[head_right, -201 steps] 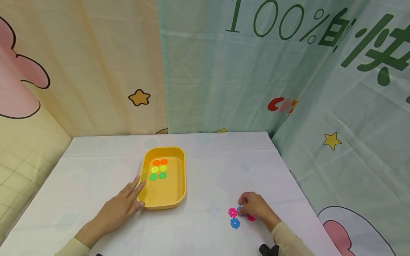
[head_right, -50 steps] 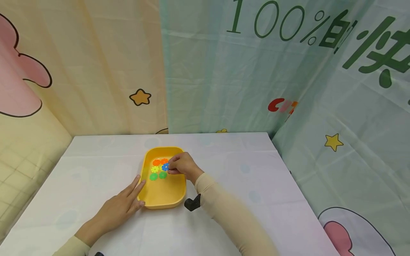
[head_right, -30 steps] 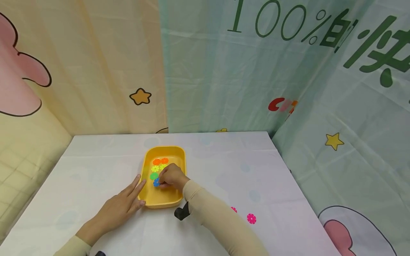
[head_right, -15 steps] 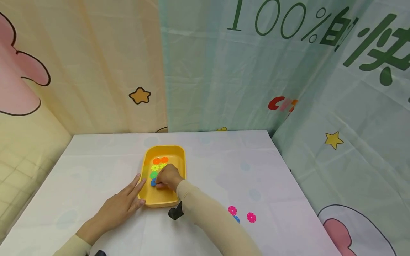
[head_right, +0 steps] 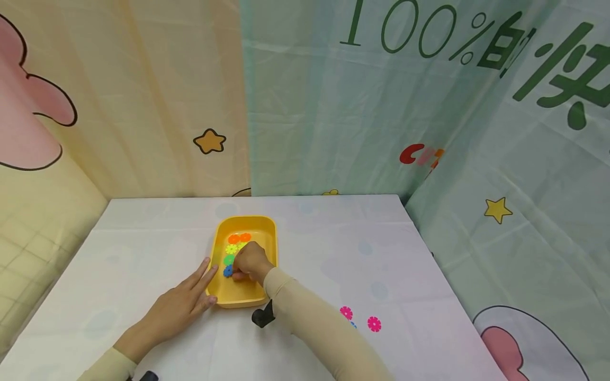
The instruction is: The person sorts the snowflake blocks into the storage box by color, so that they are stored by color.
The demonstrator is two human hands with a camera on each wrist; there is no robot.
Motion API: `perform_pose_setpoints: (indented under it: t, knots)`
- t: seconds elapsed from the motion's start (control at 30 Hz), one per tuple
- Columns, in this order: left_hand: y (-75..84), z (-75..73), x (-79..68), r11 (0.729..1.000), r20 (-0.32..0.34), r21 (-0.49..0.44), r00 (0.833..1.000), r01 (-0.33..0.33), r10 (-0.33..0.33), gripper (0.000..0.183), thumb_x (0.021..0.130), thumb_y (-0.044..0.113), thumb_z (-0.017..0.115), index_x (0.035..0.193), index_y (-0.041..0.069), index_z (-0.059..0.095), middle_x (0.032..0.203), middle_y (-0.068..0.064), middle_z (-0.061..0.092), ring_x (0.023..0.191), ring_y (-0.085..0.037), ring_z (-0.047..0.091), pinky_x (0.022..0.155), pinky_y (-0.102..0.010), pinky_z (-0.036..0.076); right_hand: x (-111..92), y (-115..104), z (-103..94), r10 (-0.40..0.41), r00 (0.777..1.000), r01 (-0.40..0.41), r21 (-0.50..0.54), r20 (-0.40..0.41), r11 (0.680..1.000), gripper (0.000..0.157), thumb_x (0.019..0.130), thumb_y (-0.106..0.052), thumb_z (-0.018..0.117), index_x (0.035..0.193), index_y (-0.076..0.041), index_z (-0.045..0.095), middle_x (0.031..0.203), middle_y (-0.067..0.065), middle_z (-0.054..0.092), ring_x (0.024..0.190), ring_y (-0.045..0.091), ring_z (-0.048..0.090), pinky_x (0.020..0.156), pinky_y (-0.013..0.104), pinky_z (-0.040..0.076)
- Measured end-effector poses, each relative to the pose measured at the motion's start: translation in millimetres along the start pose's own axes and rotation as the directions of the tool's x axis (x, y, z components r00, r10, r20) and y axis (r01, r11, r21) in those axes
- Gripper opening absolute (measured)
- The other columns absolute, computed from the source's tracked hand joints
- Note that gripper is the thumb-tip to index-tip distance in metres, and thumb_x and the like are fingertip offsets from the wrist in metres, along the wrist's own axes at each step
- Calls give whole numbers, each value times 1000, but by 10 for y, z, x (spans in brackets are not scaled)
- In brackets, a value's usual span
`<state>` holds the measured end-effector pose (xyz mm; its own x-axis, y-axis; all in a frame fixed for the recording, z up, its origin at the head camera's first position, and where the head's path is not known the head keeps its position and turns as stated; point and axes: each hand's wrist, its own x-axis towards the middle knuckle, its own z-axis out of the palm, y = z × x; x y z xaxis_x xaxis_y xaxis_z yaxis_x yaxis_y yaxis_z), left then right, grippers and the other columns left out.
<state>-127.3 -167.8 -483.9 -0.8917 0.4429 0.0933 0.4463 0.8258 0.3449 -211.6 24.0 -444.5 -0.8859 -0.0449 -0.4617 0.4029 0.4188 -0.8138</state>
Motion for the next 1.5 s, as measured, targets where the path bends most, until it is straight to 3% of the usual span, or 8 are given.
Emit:
perform_pose_setpoints:
  t: [0.37, 0.63, 0.77, 1.13, 1.5]
  knots:
    - [-3, 11, 2, 1000, -8, -1, 1000, -7, 7, 72, 103, 55, 51, 162, 17, 31, 170, -11, 20, 139, -42, 48, 91, -60, 54, -46, -1, -70, -16, 999, 16, -3, 29, 1000, 15, 93, 4, 69, 108, 5, 72, 81, 12, 69, 68, 25, 74, 67, 32, 62]
    - [-18, 14, 10, 1000, 1, 0, 1000, -1, 1, 73, 103, 55, 51, 162, 17, 31, 170, -10, 19, 138, -42, 49, 91, -60, 54, -124, -37, -237, -56, 985, 47, 53, 166, 997, 18, 93, 0, 71, 110, 5, 72, 83, 11, 72, 66, 20, 74, 61, 28, 60]
    - [-21, 27, 13, 1000, -6, 3, 1000, -5, 5, 72, 103, 55, 51, 162, 17, 31, 170, -11, 19, 139, -42, 49, 91, -60, 53, -195, -21, -410, -86, 972, 72, 70, 217, 995, 21, 93, -2, 71, 113, 7, 72, 85, 12, 74, 65, 20, 74, 63, 31, 61]
    - [-20, -2, -4, 1000, -18, 26, 1000, -5, 5, 72, 103, 54, 51, 161, 16, 32, 170, -11, 21, 139, -41, 48, 92, -61, 53, -427, 220, -1039, -93, 972, 83, 57, 214, 995, 28, 96, -9, 70, 119, 7, 68, 89, 12, 77, 68, 19, 74, 65, 32, 62]
    - [2, -11, 3, 1000, -9, 16, 1000, -10, 10, 72, 103, 56, 49, 161, 16, 32, 170, -11, 20, 139, -41, 48, 92, -61, 53, -503, 477, -1567, -55, 991, 48, 63, 119, 997, 26, 96, -14, 70, 116, 3, 68, 94, 12, 77, 73, 20, 75, 71, 34, 62]
